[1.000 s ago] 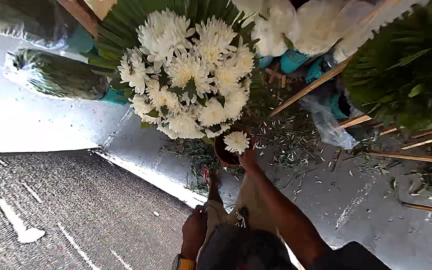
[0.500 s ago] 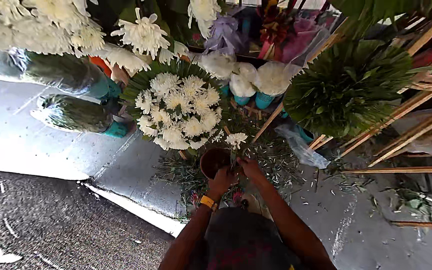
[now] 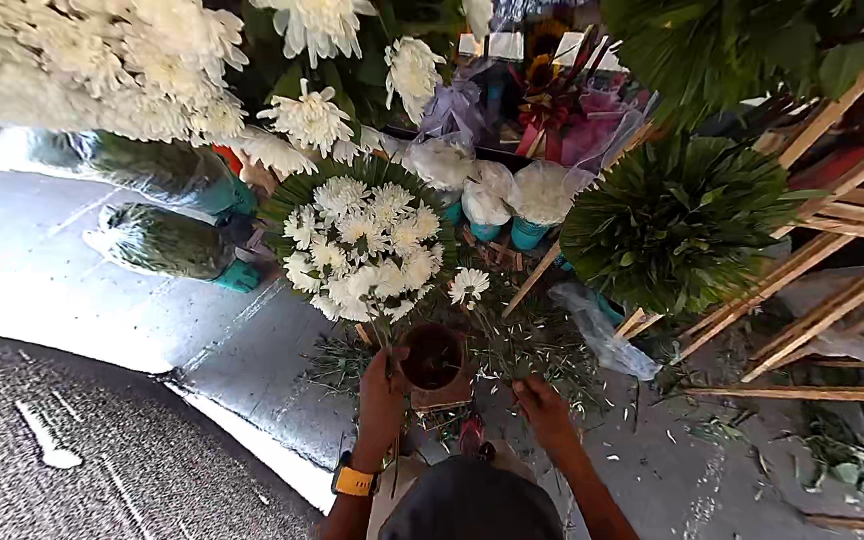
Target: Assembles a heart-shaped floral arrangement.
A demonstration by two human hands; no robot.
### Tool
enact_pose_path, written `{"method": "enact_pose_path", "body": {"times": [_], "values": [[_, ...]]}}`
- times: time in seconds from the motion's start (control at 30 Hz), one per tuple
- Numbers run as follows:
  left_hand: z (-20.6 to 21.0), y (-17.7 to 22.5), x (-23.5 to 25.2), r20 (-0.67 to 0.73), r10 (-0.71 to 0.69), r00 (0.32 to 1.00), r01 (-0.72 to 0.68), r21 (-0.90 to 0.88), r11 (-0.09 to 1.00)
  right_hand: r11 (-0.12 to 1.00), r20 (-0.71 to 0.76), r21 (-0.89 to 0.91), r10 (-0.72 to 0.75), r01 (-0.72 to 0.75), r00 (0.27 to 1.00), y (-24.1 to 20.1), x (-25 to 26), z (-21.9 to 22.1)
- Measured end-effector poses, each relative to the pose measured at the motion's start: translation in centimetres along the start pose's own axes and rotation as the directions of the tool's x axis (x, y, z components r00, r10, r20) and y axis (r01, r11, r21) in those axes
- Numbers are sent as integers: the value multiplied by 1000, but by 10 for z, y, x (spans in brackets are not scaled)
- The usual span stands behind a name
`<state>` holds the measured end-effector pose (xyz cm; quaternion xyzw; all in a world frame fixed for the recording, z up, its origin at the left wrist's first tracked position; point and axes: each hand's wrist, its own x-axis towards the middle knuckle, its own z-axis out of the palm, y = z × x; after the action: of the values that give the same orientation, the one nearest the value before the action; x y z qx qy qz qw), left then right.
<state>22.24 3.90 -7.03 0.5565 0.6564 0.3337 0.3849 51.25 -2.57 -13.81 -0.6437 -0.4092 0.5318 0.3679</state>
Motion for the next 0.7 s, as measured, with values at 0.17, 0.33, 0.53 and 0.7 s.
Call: {"method": "enact_pose_path", "body": {"times": [0.17,0.33,0.53,0.7], "values": [[15,43,-16,-26,16,1000,-25,-416,909,928,53,254,-295,273,954,-49,-9,71],[0,74,-23,-168,71,983,-144,-472,870,866,162,277,-469,417,868,-90,1,109],[-43,66,-40,-279,238,930,-256,-30,966,737,239,268,-675,620,698,-197,9,123],[-79,71,-59,-419,223,880,-269,-53,962,679,321,582,-697,447,641,-209,-7,155]]}}
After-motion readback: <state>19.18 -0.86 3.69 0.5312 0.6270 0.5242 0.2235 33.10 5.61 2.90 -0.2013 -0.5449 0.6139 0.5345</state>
